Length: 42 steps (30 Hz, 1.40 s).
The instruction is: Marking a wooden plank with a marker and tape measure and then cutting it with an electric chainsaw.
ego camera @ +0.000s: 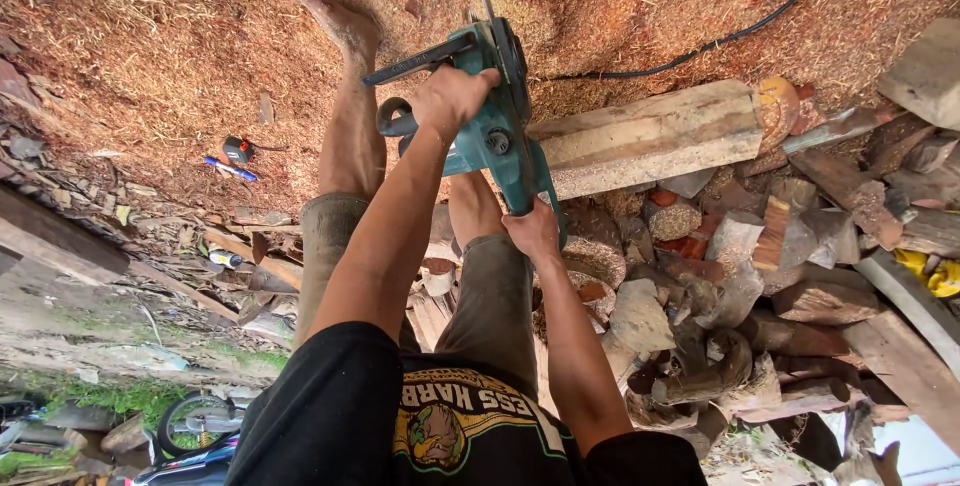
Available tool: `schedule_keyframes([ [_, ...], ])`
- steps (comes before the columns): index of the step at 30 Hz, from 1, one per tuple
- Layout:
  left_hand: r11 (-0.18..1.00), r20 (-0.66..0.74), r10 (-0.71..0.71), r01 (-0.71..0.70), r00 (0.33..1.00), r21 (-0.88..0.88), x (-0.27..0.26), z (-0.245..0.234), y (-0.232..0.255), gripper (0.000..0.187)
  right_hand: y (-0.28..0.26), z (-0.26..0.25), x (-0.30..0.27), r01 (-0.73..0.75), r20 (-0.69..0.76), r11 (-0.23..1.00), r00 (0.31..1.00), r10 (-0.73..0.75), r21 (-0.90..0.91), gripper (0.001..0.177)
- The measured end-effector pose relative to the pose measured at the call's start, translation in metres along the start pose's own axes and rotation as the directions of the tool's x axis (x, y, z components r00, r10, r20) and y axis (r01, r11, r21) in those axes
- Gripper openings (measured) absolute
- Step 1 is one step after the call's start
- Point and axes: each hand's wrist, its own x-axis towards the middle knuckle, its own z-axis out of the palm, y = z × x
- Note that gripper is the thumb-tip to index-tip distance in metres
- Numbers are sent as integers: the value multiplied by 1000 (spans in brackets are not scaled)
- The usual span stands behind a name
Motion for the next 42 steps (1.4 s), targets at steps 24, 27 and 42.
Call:
schedule_keyframes([
  [24, 996, -118, 82, -84, 990, -17, 29, -49, 23, 76, -65, -5, 34, 45, -61, 999, 997, -45, 5, 40],
  [27, 998, -144, 68, -66, 987, 19, 31, -38, 21, 79, -52, -2, 29, 46, -61, 999, 997, -45, 16, 40],
  [42, 998, -3, 25, -25, 1000, 51, 11, 20, -4, 84, 16, 11, 11, 27, -75, 999, 997, -30, -43, 38],
])
